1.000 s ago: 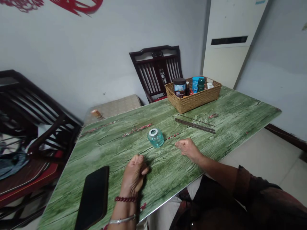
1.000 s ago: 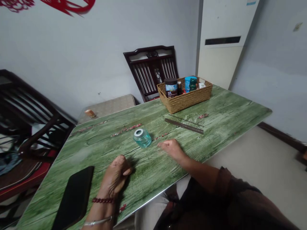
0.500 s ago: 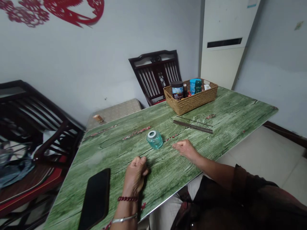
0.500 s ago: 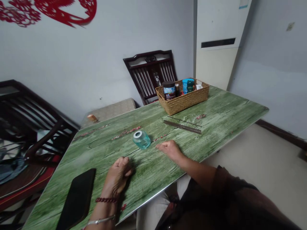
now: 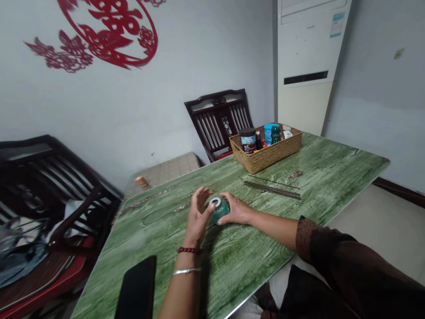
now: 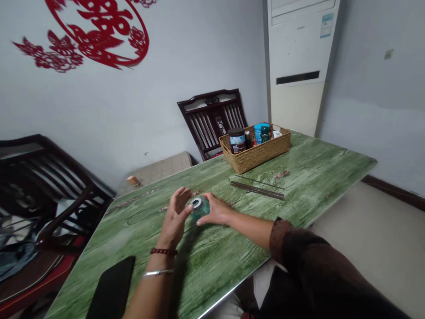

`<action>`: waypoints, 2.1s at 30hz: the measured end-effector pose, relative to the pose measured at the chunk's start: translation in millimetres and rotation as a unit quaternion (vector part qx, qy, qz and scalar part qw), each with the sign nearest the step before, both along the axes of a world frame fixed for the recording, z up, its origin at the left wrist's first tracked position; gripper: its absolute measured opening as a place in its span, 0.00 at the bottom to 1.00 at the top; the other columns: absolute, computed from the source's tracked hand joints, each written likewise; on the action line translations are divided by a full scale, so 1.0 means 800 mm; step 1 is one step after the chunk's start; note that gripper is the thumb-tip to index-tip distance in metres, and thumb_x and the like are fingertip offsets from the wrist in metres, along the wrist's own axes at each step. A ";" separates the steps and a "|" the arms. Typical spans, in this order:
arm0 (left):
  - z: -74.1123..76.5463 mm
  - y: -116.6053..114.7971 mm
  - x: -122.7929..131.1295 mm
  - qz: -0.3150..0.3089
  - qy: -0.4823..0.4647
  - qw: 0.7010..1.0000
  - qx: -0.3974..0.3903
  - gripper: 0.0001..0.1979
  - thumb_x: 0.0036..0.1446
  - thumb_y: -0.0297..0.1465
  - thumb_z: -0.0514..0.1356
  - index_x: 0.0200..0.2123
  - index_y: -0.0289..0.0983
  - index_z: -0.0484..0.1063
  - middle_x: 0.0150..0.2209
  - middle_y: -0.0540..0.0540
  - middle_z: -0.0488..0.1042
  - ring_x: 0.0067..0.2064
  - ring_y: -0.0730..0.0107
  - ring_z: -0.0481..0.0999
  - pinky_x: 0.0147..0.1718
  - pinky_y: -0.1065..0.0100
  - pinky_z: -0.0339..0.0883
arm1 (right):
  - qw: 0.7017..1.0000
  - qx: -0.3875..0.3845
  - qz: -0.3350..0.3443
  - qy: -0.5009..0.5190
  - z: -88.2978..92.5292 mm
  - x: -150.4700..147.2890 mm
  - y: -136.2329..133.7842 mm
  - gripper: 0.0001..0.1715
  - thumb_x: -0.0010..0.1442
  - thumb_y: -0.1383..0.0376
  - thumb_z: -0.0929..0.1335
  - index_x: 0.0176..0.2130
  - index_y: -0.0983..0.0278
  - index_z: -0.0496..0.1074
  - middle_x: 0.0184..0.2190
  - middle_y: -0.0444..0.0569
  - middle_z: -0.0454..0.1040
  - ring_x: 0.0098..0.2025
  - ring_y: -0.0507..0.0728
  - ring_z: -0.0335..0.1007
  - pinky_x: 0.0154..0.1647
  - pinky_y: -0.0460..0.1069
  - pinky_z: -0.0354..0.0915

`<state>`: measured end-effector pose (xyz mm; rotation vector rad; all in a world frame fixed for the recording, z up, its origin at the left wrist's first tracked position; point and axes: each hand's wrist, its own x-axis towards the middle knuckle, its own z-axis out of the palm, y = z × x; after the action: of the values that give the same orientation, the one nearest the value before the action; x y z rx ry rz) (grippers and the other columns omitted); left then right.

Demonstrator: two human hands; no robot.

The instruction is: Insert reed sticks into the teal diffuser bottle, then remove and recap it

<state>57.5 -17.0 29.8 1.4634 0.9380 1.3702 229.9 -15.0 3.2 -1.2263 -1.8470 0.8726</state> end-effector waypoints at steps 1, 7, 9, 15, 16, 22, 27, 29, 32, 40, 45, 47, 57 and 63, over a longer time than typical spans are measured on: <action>-0.007 0.002 0.004 -0.014 0.010 1.000 0.008 0.38 0.49 0.42 0.70 0.61 0.45 0.62 0.64 0.38 0.65 0.66 0.52 0.64 0.61 0.53 0.60 | 1.000 0.001 0.001 -0.009 -0.006 -0.006 0.006 0.57 0.39 0.57 0.81 0.62 0.62 0.59 0.59 0.57 0.69 0.57 0.66 0.68 0.54 0.57 0.64; -0.027 -0.004 -0.002 -0.055 0.059 0.997 0.017 0.30 0.55 0.44 0.66 0.59 0.41 0.69 0.62 0.39 0.68 0.65 0.53 0.64 0.64 0.56 0.55 | 0.999 0.021 0.017 -0.040 -0.027 -0.011 0.016 0.47 0.45 0.55 0.79 0.59 0.60 0.62 0.49 0.51 0.76 0.49 0.63 0.74 0.46 0.54 0.66; -0.024 -0.006 -0.005 -0.052 0.067 0.996 0.006 0.29 0.56 0.43 0.66 0.59 0.42 0.70 0.61 0.40 0.70 0.63 0.54 0.66 0.63 0.58 0.56 | 0.998 0.015 0.018 -0.052 -0.025 -0.009 0.017 0.45 0.45 0.54 0.79 0.57 0.61 0.63 0.47 0.51 0.76 0.47 0.63 0.74 0.44 0.53 0.66; -0.024 -0.002 -0.001 -0.013 0.051 0.999 -0.015 0.27 0.52 0.39 0.69 0.56 0.43 0.71 0.54 0.42 0.74 0.56 0.57 0.72 0.58 0.60 0.62 | 0.999 0.030 0.026 -0.033 -0.026 -0.010 0.019 0.46 0.45 0.55 0.79 0.58 0.61 0.62 0.49 0.53 0.76 0.49 0.63 0.74 0.46 0.53 0.65; -0.026 0.000 -0.001 -0.004 0.050 0.999 -0.014 0.28 0.51 0.38 0.70 0.55 0.44 0.70 0.52 0.43 0.74 0.55 0.58 0.72 0.56 0.61 0.63 | 0.999 0.033 0.030 -0.028 -0.027 -0.010 0.019 0.47 0.45 0.56 0.79 0.58 0.61 0.62 0.50 0.53 0.75 0.49 0.63 0.74 0.46 0.53 0.65; -0.027 -0.003 -0.001 0.032 0.044 0.998 0.020 0.40 0.44 0.49 0.72 0.60 0.47 0.66 0.51 0.44 0.71 0.53 0.59 0.73 0.51 0.63 0.66 | 0.999 0.020 0.041 -0.027 -0.025 -0.010 0.017 0.46 0.44 0.55 0.80 0.57 0.60 0.63 0.48 0.51 0.76 0.48 0.63 0.75 0.44 0.53 0.66; -0.022 -0.011 0.004 0.002 -0.022 1.000 -0.016 0.40 0.55 0.60 0.56 0.65 0.46 0.61 0.57 0.39 0.72 0.61 0.55 0.69 0.59 0.57 0.61 | 0.998 0.021 0.028 -0.044 -0.025 -0.010 0.016 0.48 0.44 0.53 0.80 0.58 0.61 0.62 0.48 0.52 0.76 0.49 0.63 0.74 0.47 0.53 0.66; -0.023 -0.008 0.001 0.013 -0.037 0.999 -0.029 0.38 0.56 0.61 0.55 0.62 0.45 0.65 0.49 0.42 0.77 0.53 0.59 0.75 0.56 0.60 0.64 | 0.998 0.020 0.028 -0.044 -0.026 -0.009 0.016 0.48 0.44 0.52 0.79 0.58 0.60 0.62 0.49 0.52 0.76 0.49 0.64 0.74 0.47 0.53 0.66; -0.025 -0.001 -0.006 0.076 -0.068 0.995 -0.007 0.29 0.57 0.58 0.56 0.53 0.46 0.72 0.39 0.48 0.76 0.46 0.66 0.76 0.53 0.65 0.65 | 0.998 0.024 0.032 -0.038 -0.027 -0.009 0.016 0.47 0.44 0.52 0.79 0.58 0.60 0.62 0.49 0.52 0.76 0.50 0.64 0.74 0.47 0.53 0.66; -0.026 -0.006 0.000 -0.003 -0.064 0.997 -0.051 0.38 0.57 0.60 0.54 0.64 0.48 0.61 0.55 0.40 0.73 0.57 0.57 0.72 0.56 0.57 0.64 | 0.999 0.025 0.031 -0.037 -0.029 -0.010 0.018 0.47 0.44 0.53 0.79 0.58 0.61 0.62 0.48 0.52 0.76 0.49 0.64 0.74 0.46 0.54 0.66; -0.026 -0.002 -0.007 0.055 -0.091 0.994 -0.011 0.32 0.54 0.59 0.59 0.56 0.48 0.69 0.46 0.46 0.74 0.54 0.62 0.73 0.56 0.62 0.64 | 0.998 0.027 0.031 -0.040 -0.027 -0.008 0.017 0.47 0.44 0.52 0.79 0.57 0.60 0.62 0.48 0.52 0.76 0.49 0.64 0.74 0.46 0.53 0.65; -0.023 -0.004 -0.004 0.062 -0.098 0.993 -0.010 0.31 0.55 0.58 0.58 0.57 0.50 0.68 0.52 0.45 0.73 0.59 0.62 0.70 0.57 0.62 0.63 | 0.998 0.021 0.029 -0.045 -0.025 -0.008 0.016 0.47 0.44 0.52 0.79 0.57 0.60 0.62 0.48 0.52 0.76 0.49 0.64 0.74 0.46 0.53 0.65; -0.024 -0.003 -0.003 0.044 -0.084 0.995 -0.020 0.33 0.54 0.57 0.61 0.59 0.48 0.68 0.49 0.45 0.76 0.56 0.62 0.73 0.55 0.63 0.66 | 0.998 0.025 0.022 -0.044 -0.028 -0.010 0.017 0.45 0.44 0.53 0.80 0.56 0.59 0.63 0.46 0.49 0.76 0.47 0.62 0.74 0.44 0.52 0.64; -0.025 -0.007 0.003 -0.012 -0.019 0.999 -0.027 0.40 0.47 0.42 0.72 0.62 0.46 0.63 0.58 0.39 0.72 0.61 0.55 0.70 0.58 0.58 0.64 | 0.998 0.042 0.035 -0.039 -0.033 -0.010 0.020 0.46 0.44 0.51 0.79 0.56 0.61 0.62 0.47 0.51 0.76 0.47 0.63 0.74 0.43 0.52 0.64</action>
<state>59.5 -22.8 9.8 1.4005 0.9230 1.3405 222.0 1.2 -22.9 -1.1643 -1.9791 0.7868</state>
